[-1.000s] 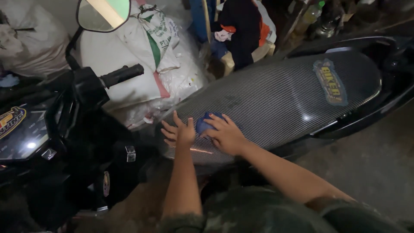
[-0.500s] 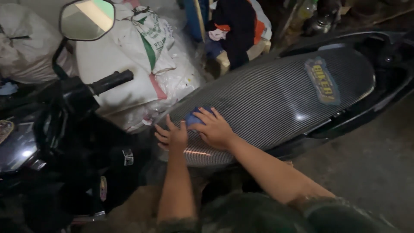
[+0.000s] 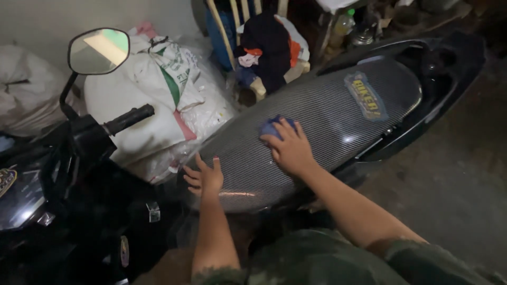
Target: The person is cleaning a motorcycle using a cloth.
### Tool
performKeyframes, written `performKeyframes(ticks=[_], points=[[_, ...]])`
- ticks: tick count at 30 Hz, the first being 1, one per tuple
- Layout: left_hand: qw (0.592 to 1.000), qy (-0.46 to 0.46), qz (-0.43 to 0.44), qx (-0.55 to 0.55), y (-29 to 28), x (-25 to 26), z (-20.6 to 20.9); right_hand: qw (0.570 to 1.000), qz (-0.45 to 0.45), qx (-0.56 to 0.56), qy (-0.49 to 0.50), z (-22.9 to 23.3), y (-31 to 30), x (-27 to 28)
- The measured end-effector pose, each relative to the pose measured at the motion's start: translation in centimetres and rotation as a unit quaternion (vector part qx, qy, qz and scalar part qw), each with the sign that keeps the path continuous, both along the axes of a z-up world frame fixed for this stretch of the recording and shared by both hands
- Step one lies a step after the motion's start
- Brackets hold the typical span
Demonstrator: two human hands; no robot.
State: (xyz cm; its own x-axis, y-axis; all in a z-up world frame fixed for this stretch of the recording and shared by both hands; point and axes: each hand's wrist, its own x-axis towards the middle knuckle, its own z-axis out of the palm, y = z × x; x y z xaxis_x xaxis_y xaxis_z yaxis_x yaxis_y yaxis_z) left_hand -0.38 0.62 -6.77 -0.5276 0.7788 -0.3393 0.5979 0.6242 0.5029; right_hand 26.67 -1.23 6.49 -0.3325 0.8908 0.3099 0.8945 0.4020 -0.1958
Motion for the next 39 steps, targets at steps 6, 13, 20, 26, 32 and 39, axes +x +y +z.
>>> performKeyframes(ticks=[6,13,20,26,32,39], points=[[0.999,-0.026,-0.004,-0.025,0.2,0.0,0.6,0.994,-0.075,0.078,-0.018,0.8,-1.9,4.6],[0.999,-0.033,-0.020,-0.018,0.1,-0.2,0.3,0.976,-0.178,0.117,-0.032,1.3,-3.4,8.5],[0.999,-0.025,-0.033,0.008,0.1,-1.0,-1.5,0.951,-0.272,0.132,0.065,1.7,-2.6,11.5],[0.999,-0.029,-0.027,0.020,-0.3,-0.8,-0.8,0.945,-0.287,0.148,0.048,1.2,-2.5,11.9],[0.998,-0.054,-0.036,-0.012,-0.2,-0.7,0.0,0.969,-0.212,0.110,0.059,1.8,-3.6,13.3],[0.998,-0.041,-0.039,-0.012,-0.8,-0.5,1.5,0.972,-0.196,0.104,0.077,1.9,-3.7,13.1]])
